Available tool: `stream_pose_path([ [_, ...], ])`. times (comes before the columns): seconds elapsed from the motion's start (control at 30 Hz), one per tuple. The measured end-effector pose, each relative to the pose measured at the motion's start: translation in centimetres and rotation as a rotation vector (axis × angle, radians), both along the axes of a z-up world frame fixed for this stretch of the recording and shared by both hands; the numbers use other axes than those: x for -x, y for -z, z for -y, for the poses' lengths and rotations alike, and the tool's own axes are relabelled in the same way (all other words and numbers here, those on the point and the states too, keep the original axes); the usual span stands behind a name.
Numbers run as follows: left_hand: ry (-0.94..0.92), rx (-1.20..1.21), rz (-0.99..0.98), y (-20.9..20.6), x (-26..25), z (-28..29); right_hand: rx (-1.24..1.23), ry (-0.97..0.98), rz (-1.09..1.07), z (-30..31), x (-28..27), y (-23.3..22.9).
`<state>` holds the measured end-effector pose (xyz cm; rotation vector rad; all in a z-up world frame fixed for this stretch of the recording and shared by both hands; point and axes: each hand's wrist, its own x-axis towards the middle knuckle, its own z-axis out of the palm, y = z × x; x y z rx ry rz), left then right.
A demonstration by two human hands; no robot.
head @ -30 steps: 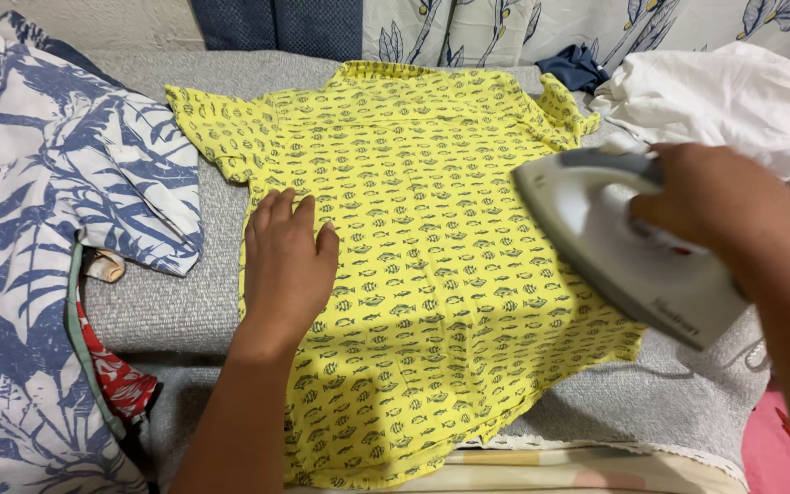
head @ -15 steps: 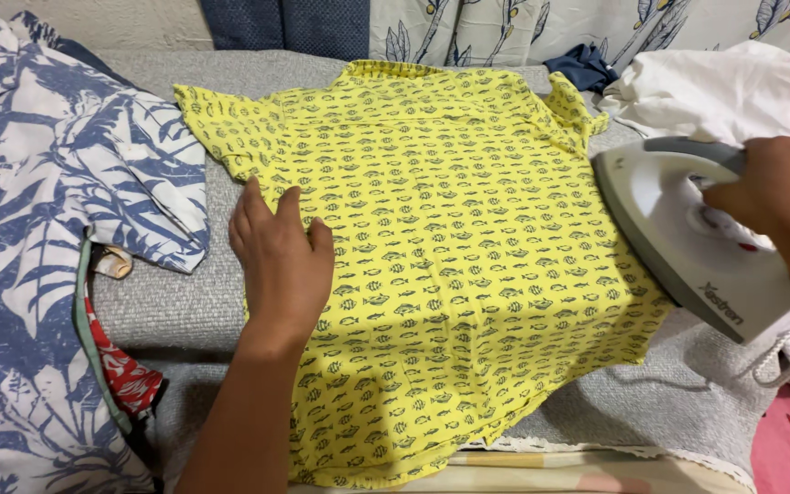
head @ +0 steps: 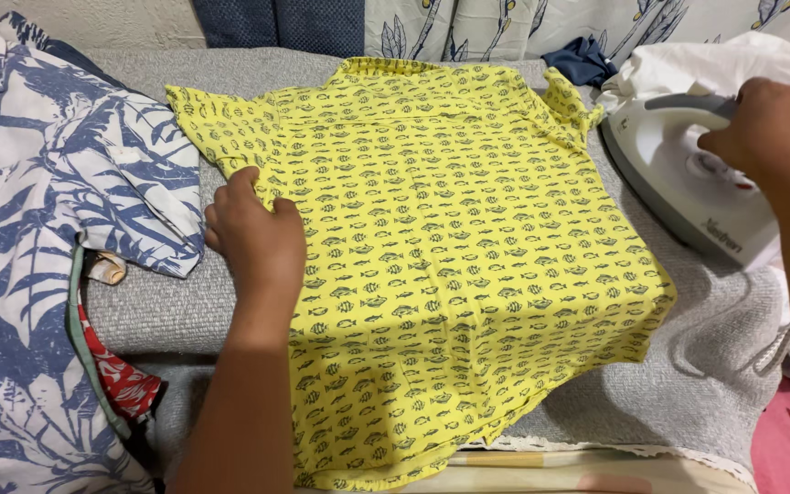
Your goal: The person irons a yellow short-sleeved shirt with a fish pattern on a gray ironing board. They use a white steam iron to smooth the front, sleeves, and collar, adjusting the fabric with their left hand as needed.
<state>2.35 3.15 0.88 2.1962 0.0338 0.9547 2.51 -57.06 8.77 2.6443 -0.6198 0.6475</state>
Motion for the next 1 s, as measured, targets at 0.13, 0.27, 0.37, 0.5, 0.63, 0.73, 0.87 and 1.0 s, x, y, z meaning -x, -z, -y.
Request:
stream_pose_path([
  [0.13,0.011,0.084,-0.107,-0.8,-0.6,-0.6,0.074,-0.024,-0.018,-0.9,-0.5,-0.7],
  [0.27,-0.013,-0.019,-0.142,-1.5,-0.3,-0.4,0.1,-0.027,0.022,-6.1,1.6,-2.8],
  [0.37,-0.028,-0.078,-0.173,-2.3,0.0,-0.3,0.457,-0.258,0.191,-11.8,5.3,-3.7],
  [0.5,-0.003,0.066,-0.276,-3.5,1.1,0.5,-0.254,-0.113,-0.147,-20.2,7.6,-1.6],
  [0.63,-0.05,0.08,-0.346,-4.5,1.9,1.2,-0.309,-0.107,-0.105,-22.2,8.9,2.4],
  [0.73,-0.054,0.118,-0.337,-4.3,1.6,1.2,-0.316,-0.226,0.04,-20.8,8.3,4.4],
  [0.87,-0.035,0.176,-0.299,-4.4,1.4,0.5,-0.693,-0.122,-0.053,-19.7,7.3,3.6],
  [1.0,-0.022,0.234,-0.324,-5.2,2.1,0.3,-0.678,-0.157,-0.097,-19.8,7.0,2.5],
])
